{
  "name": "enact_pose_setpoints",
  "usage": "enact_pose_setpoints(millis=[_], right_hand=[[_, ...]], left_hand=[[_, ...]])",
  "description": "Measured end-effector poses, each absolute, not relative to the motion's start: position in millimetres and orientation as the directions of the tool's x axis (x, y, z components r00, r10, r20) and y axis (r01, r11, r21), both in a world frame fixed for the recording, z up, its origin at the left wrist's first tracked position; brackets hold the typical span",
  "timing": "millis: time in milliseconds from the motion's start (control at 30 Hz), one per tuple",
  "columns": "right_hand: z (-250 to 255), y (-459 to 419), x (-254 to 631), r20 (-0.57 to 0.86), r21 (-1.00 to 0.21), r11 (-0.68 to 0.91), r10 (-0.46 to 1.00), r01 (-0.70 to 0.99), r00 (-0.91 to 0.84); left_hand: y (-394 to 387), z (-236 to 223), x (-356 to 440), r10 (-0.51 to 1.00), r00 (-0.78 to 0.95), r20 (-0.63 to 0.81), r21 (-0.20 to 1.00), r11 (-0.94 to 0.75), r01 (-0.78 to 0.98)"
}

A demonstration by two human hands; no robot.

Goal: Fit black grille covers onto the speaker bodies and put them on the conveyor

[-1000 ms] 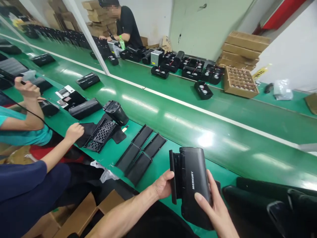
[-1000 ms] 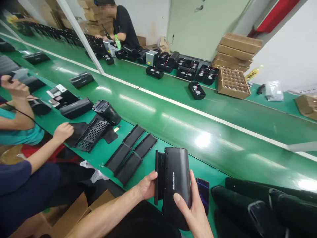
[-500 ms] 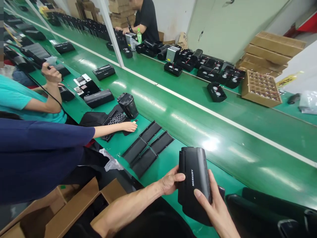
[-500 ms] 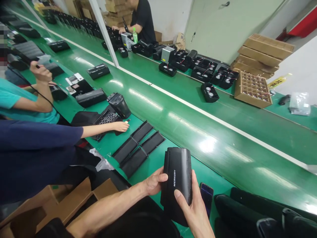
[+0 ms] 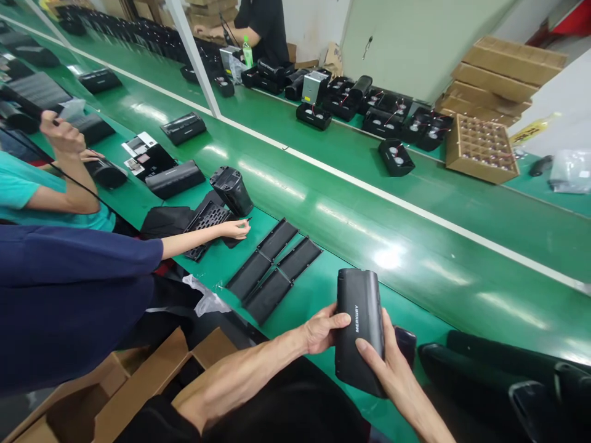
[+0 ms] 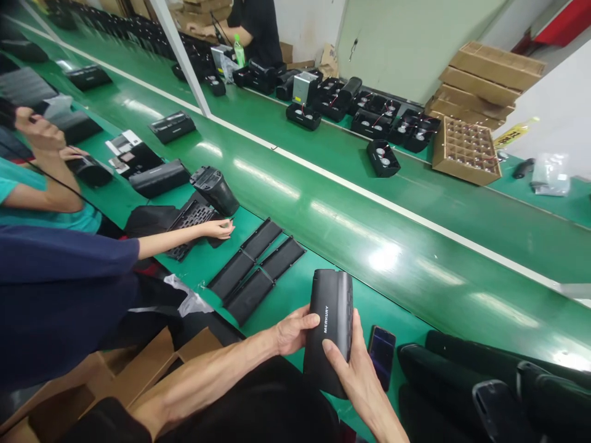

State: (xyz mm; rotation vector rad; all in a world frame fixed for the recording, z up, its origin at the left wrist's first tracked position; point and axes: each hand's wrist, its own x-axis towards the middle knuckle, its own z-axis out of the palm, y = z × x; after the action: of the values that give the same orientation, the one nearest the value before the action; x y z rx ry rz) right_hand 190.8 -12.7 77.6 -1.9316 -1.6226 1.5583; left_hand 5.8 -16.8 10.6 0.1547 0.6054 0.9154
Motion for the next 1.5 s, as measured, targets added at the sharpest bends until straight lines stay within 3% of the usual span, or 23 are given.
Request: enact_pose_setpoints(millis=[200, 367, 467, 567, 667, 800, 933, 1000, 1100, 1233, 1367, 1500], right_hand=[[78, -4, 203, -0.615, -0.73, -0.461, 0.766, 0.504, -0.19], [68, -45, 179, -0.359, -0.793, -0.356, 0.929, 0.495, 0.093], [60, -62, 170, -0.273, -0.782, -0.366, 0.929, 0.505, 0.251], [58, -68, 189, -0.368, -0.802, -0.43, 0.902, 0.415, 0.224], [64, -79, 219, -0.493, -0.814, -0.497, 0.865, 0.3, 0.094], [65, -100, 232, -0.578, -0.792, -0.563, 0.816, 0.235, 0.007], [53, -113, 225, -0.609, -0.778, -0.611, 0.791, 0.149, 0.064], [45, -111, 226, -0.664, -0.745, -0.666, 0.746, 0.045, 0.049], [36, -98, 234, -0.804, -0.58, -0.808, 0.588, -0.1, -0.088], [29, -80, 241, -0.889, -0.407, -0.91, 0.415, -0.079, -0.194], [25, -80, 233, -0.892, -0.414, -0.896, 0.435, -0.161, -0.123], [13, -97, 227, -0.836, -0.524, -0.806, 0.548, -0.274, -0.012]], left_hand=[[-10, 14, 13, 0.788, 0.339, -0.514, 0.388, 0.566, -0.727], [-7, 10, 28, 0.785, 0.102, -0.611, 0.432, 0.439, -0.788], [-12, 7, 24, 0.765, 0.085, -0.639, 0.471, 0.476, -0.743], [-14, 6, -6, 0.719, 0.153, -0.679, 0.494, 0.6, -0.629], [-5, 9, -51, 0.755, 0.167, -0.634, 0.625, 0.628, -0.463], [1, 12, -82, 0.685, 0.457, -0.567, 0.696, 0.696, -0.178], [-11, 13, -75, 0.677, 0.425, -0.601, 0.688, 0.709, -0.155], [-16, 11, -68, 0.664, 0.382, -0.643, 0.677, 0.726, -0.123], [-20, 4, -60, 0.579, 0.238, -0.78, 0.597, 0.802, 0.005], [-23, -8, -55, 0.425, 0.149, -0.893, 0.432, 0.902, 0.014], [-28, -14, -57, 0.377, 0.267, -0.887, 0.365, 0.926, -0.097], [-30, -15, -62, 0.298, 0.228, -0.927, 0.278, 0.953, -0.117]])
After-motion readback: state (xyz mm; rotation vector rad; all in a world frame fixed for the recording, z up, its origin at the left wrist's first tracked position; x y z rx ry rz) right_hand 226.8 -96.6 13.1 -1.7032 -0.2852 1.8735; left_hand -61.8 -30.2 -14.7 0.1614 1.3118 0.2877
